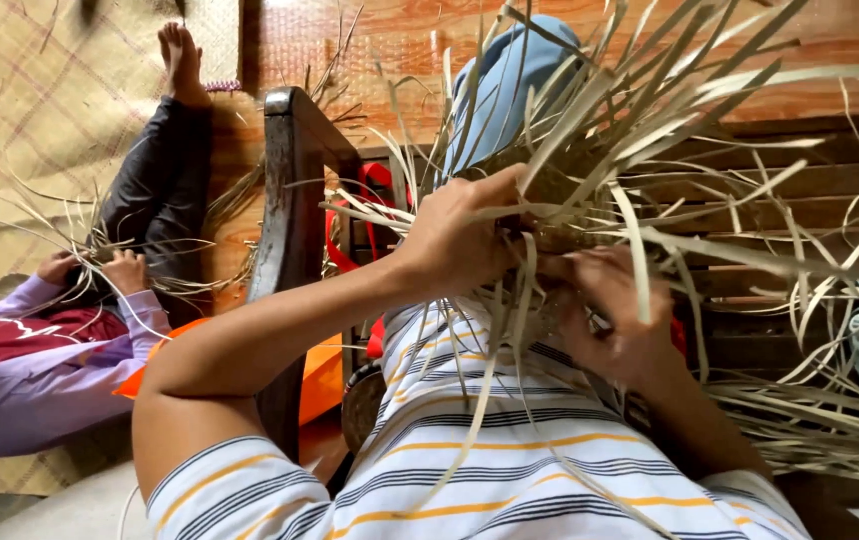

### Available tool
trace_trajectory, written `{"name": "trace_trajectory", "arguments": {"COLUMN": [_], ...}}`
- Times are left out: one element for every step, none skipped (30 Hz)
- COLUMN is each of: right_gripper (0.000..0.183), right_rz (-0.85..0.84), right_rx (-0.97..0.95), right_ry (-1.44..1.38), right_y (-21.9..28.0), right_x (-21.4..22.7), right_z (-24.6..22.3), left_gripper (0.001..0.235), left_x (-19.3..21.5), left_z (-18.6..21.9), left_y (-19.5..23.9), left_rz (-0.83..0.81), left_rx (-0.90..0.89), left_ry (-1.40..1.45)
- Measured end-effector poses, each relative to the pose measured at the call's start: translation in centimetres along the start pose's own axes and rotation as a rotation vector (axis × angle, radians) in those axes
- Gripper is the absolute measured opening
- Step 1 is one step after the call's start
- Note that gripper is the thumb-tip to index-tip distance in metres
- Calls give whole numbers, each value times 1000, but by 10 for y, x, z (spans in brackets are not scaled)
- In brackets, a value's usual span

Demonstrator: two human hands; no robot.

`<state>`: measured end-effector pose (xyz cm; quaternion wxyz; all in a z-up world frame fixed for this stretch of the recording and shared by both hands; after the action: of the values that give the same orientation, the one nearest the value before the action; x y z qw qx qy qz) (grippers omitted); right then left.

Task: Weaving natural fibers to construct a basket or similar item

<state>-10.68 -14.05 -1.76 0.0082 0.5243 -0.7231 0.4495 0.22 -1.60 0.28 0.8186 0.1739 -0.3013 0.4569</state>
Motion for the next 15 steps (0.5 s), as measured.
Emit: {"name": "trace_trajectory", "arguments": {"right_gripper": [19,15,15,14,13,13,12,12,12,15,21,21,24,28,28], "right_rz": [37,75,74,23,-28,-29,-41,-53,-51,-47,-45,-46,-5,36,38], "right_rx": [-48,-95,-92,12,115,117,74,31,31,-94,-218,-219,-280,-341,-345], "right_ry": [12,25,25,201,377,377,298,219,221,128,35,36,-20,-76,-76], "right_y": [-5,-11,-9,-6,-3,-10,-18,-27,-28,-29,-30,-27,-24,-21,-26], "right_x": [1,3,3,3,2,3,3,3,7,10,14,11,8,6,5], "right_z": [1,1,8,14,19,13,8,3,2,3,4,5,6,8,13], "left_gripper": [24,30,30,34,39,39,40,41,41,39,36,36,36,35,35], "left_x": [-1,-2,-3,-3,-4,-7,-8,-10,-9,-7,-6,-7,-8,-9,-11], "left_z": [-1,-2,-4,-3,-3,-5,-6,-7,-5,-3,-1,-2,-2,-3,-3], "left_y": [1,2,2,3,5,6,6,7,7,8,10,10,10,10,10], "left_rz": [-11,-22,-19,-6,5,6,47,87,87,91,96,96,121,147,143], "left_rx": [-89,-178,-178,-258,-337,-336,-374,-410,-413,-425,-433,-434,-445,-457,-458], "left_ry": [-38,-77,-76,-43,-9,-9,-25,-41,-41,-9,26,28,15,3,2]}}
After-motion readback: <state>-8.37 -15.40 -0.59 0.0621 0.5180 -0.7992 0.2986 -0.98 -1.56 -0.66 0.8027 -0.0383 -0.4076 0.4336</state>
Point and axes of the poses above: each hand's wrist, its own y-axis away from the middle knuckle, its own x-axis out of the back of the hand, z = x × y, the point moved 2 cm from there along -y, towards the middle knuckle, and after that the axes turned 10 degrees about z, right-handed, at the moved point
